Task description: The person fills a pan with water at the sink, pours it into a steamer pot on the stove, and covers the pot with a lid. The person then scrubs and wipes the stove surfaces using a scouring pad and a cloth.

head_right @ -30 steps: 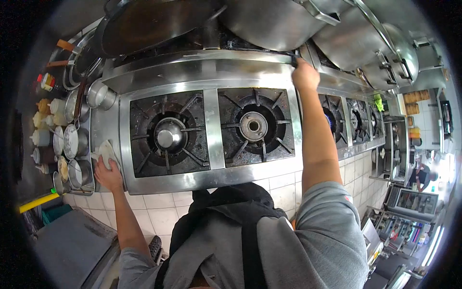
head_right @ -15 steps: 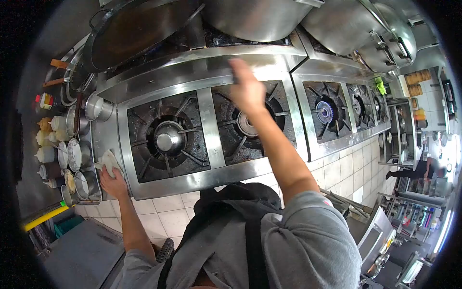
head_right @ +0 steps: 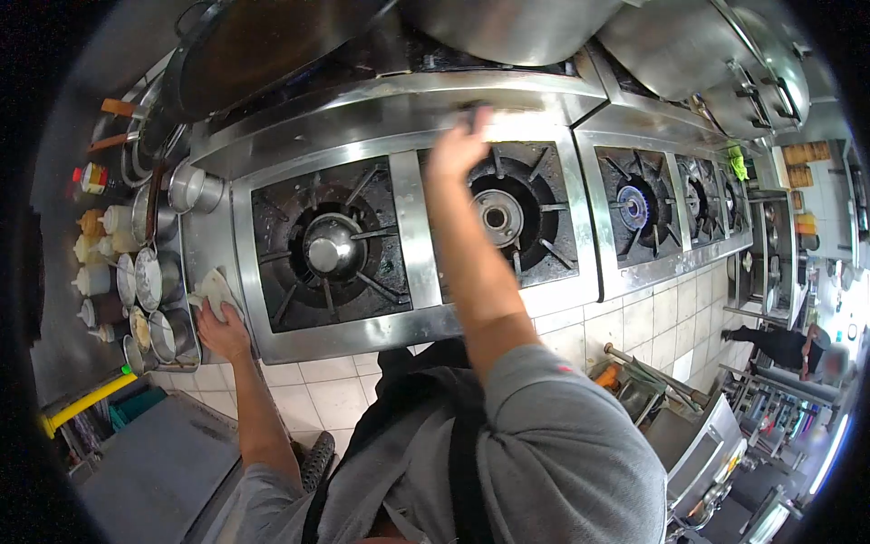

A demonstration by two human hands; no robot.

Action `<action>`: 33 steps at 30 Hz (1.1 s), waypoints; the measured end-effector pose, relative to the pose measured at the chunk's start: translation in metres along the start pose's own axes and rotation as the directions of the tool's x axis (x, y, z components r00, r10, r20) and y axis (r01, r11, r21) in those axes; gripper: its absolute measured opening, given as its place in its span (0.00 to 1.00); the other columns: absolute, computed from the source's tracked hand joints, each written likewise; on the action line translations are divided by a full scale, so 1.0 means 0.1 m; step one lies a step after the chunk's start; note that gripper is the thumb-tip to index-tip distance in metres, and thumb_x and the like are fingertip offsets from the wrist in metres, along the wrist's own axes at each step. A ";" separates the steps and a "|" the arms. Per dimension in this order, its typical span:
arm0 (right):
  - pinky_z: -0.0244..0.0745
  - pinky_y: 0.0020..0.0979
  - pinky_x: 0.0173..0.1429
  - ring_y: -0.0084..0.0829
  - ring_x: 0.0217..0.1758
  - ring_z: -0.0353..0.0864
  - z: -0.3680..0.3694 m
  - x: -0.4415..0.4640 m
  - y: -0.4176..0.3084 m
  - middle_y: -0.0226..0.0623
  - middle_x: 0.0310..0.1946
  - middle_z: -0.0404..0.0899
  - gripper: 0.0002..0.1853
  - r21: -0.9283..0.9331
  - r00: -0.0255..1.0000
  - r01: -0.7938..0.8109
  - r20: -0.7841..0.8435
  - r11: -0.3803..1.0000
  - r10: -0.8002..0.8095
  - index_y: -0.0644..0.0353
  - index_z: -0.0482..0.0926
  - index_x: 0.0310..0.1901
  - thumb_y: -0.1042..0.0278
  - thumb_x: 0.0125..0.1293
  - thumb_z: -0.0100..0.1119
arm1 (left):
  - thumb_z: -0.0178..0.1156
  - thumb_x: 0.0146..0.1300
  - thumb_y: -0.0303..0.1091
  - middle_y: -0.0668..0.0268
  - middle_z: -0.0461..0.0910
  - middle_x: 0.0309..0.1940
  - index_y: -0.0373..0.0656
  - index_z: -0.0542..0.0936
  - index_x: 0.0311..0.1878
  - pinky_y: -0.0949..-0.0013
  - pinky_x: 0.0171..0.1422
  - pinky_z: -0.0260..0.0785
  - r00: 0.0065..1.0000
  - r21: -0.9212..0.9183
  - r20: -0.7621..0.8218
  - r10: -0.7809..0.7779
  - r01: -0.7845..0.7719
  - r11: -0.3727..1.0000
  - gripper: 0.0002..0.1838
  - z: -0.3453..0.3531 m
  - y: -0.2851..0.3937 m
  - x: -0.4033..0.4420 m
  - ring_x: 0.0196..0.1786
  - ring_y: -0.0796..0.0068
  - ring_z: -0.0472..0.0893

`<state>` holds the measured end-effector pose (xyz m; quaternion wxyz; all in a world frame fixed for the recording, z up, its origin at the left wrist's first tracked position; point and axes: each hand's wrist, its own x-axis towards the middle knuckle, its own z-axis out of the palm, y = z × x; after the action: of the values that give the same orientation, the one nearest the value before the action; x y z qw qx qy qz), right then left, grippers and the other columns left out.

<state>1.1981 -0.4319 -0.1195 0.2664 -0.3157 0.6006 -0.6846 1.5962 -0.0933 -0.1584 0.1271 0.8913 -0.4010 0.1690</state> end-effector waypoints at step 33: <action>0.73 0.35 0.61 0.42 0.52 0.81 -0.26 0.64 -0.15 0.55 0.60 0.78 0.26 -0.008 0.989 -0.071 -0.127 0.997 0.069 0.67 0.68 0.70 0.74 0.70 0.53 | 0.56 0.65 0.49 0.50 0.74 0.64 0.48 0.74 0.66 0.43 0.76 0.52 0.998 0.008 0.032 -0.049 0.049 0.999 0.28 0.00 0.01 0.02 0.69 0.49 0.70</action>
<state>1.1366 -0.4606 -0.0993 0.2495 -0.2519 0.6311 -0.6899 1.5969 -0.0954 -0.1570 0.1215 0.9040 -0.3803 0.1530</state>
